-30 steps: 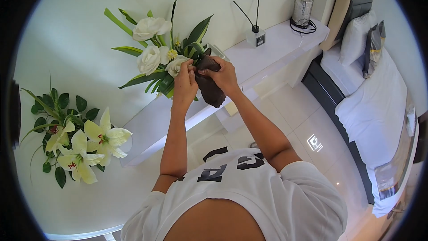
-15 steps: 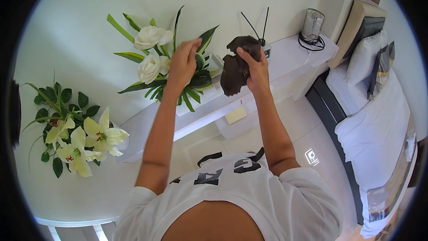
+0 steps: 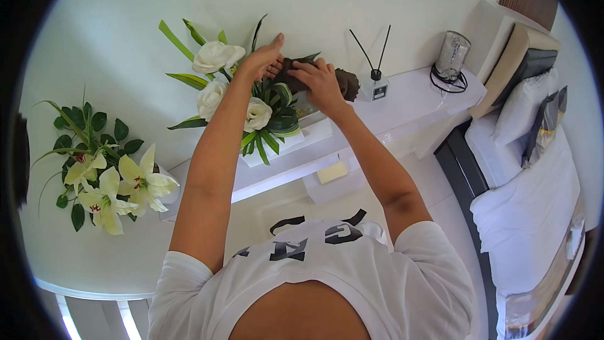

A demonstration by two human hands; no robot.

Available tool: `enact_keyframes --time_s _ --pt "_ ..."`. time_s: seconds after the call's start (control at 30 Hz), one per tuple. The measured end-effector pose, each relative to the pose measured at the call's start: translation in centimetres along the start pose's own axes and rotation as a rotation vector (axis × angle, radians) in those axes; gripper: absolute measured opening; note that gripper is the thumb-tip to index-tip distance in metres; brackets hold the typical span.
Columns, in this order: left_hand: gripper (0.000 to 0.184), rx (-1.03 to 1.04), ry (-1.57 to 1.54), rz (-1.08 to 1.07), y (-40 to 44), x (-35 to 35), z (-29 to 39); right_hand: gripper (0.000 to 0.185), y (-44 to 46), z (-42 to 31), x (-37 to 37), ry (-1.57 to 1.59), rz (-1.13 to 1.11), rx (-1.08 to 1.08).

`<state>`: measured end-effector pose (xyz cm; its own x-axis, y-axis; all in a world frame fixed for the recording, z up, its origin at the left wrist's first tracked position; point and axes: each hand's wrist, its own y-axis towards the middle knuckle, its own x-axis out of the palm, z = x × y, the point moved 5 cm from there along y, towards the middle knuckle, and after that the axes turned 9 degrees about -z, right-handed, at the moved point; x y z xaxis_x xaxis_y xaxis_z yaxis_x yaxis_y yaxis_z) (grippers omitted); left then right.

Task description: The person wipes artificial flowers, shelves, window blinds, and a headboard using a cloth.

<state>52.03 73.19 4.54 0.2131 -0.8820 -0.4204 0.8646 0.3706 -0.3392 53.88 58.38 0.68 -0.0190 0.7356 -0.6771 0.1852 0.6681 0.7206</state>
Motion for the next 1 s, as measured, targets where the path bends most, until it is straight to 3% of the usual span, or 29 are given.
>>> enact_keyframes --time_s 0.07,0.13,0.17,0.2,0.27,0.33,0.47,0.53,0.6,0.67,0.73,0.77,0.87,0.93,1.0 --pt "0.061 -0.032 0.0 -0.024 0.2 0.1 -0.3 0.05 0.4 -1.1 0.0 -0.055 -0.001 -0.033" --pt "0.069 0.048 -0.009 -0.003 0.6 0.2 -0.4 0.044 0.7 -2.1 0.4 -0.067 -0.125 -0.148" --pt "0.074 0.073 -0.011 0.004 1.0 0.1 -0.6 0.033 0.6 -2.9 0.7 -0.134 -0.12 -0.248" --pt "0.076 0.024 -0.007 -0.071 1.6 0.2 -0.8 0.033 0.6 -3.1 1.0 -0.13 -0.119 -0.244" --pt "0.077 -0.022 -0.001 -0.149 1.7 0.8 -0.7 0.023 0.1 -3.4 2.8 -0.232 -0.345 -0.319" --pt "0.083 0.039 0.135 -0.122 1.7 1.1 -0.6 0.018 0.1 -3.0 2.3 -0.199 -0.29 -0.358" --pt "0.089 0.098 -0.025 -0.153 1.4 1.0 -1.1 0.037 -0.6 -0.5 0.3 -0.28 -0.189 -0.201" --pt "0.091 0.06 0.037 0.118 1.6 -0.1 -1.5 0.044 -0.7 0.4 -0.1 -0.283 -0.114 -0.107" --pt "0.091 0.054 0.017 0.148 2.3 0.0 -1.8 0.054 -1.0 0.7 -0.2 -0.248 -0.069 -0.013" --pt "0.092 0.048 0.004 0.169 2.1 0.1 -1.5 0.05 -1.3 -0.6 0.8 -0.284 -0.119 -0.024" --pt "0.092 -0.006 -0.078 -0.146 1.8 1.4 -1.2 0.049 -1.9 -2.5 2.7 -0.196 -0.182 -0.274" --pt "0.092 -0.006 -0.073 -0.154 1.9 1.4 -1.2 0.048 -1.9 -2.6 2.5 -0.193 -0.176 -0.251" --pt "0.092 0.064 -0.003 -0.06 2.7 0.9 -1.5 0.052 -1.4 -1.5 0.9 -0.278 -0.088 -0.12" --pt "0.09 0.152 0.0 0.176 2.4 0.0 -1.3 0.057 -1.1 -0.7 0.0 -0.31 -0.08 -0.081" --pt "0.087 0.131 -0.014 0.141 1.6 0.4 -1.2 0.062 -0.9 0.7 -1.0 -0.298 -0.022 0.039"
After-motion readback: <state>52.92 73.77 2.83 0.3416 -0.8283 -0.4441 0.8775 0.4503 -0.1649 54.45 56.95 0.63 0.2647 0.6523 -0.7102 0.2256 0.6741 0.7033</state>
